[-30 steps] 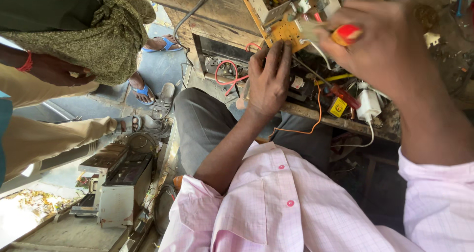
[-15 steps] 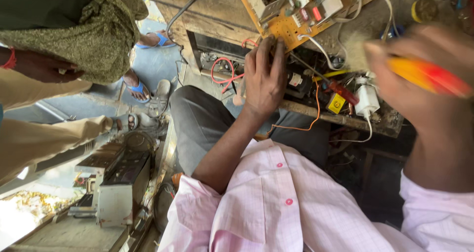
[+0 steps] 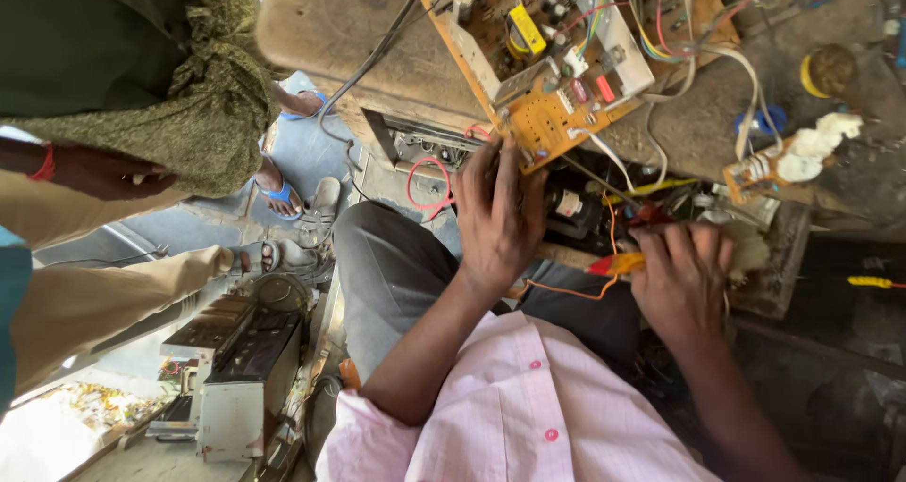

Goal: The person sits on the floor at a cluttered workbench, uses a brush to clean dust from a circuit board and a small motor component, untangles and arranges red and orange wires, then holds a large green circuit board and probes its components with a screwdriver-like tool.

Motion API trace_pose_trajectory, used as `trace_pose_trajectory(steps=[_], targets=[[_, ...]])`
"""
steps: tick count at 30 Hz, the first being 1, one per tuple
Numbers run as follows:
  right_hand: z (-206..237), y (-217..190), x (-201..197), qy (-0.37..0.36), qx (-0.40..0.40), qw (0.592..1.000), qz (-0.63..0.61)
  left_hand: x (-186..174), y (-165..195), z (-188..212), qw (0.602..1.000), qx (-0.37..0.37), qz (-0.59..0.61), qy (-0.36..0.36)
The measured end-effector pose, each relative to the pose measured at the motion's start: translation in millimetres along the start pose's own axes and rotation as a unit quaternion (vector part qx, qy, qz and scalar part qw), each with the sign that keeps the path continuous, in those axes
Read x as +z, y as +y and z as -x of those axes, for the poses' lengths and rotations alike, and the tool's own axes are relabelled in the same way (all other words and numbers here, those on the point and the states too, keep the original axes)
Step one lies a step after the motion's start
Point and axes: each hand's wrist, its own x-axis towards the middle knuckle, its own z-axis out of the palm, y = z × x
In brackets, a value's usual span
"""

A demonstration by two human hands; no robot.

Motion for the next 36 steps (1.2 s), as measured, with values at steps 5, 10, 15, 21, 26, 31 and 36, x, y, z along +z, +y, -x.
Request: trace_pose_trajectory(steps=[5, 10, 15, 21, 26, 31, 36], targets=[[-14.4, 10.5, 12.1, 0.063, 0.086, 0.991, -0.087, 7.8, -6.1, -14.9, 1.000, 0.004, 0.003, -0.018], [-41.8, 23.7, 27.6, 0.080, 0.124, 0.982, -0.115, 26.3, -20.6, -28.5, 0.999, 0.000, 0.006, -0.053], [-49.3, 40.2, 37.6, 0.058, 0.100, 0.989, -0.096, 35.5, -25.8, -36.8, 0.998, 0.031, 0.011, -0.059], [-47.3, 54.4, 48.1, 0.068, 0.083, 0.987, -0.121, 43.6, -22.7, -38.8, 0.999, 0.023, 0.031, -0.029], [-43.2, 45.9, 36.7, 0.106, 0.102, 0.980, -0.134, 35.9, -7.7, -46.2, 0.998, -0.013, 0.041, -0.045], [-40.4, 43.7, 21.6, 0.069, 0.085, 0.984, -0.137, 32.9, -1.8, -46.8, 0.997, -0.030, 0.052, -0.044], [-25.6, 35.5, 20.9, 0.098, 0.089, 0.983, -0.127, 27.0, 3.0, -34.2, 0.998, -0.037, 0.053, -0.022]])
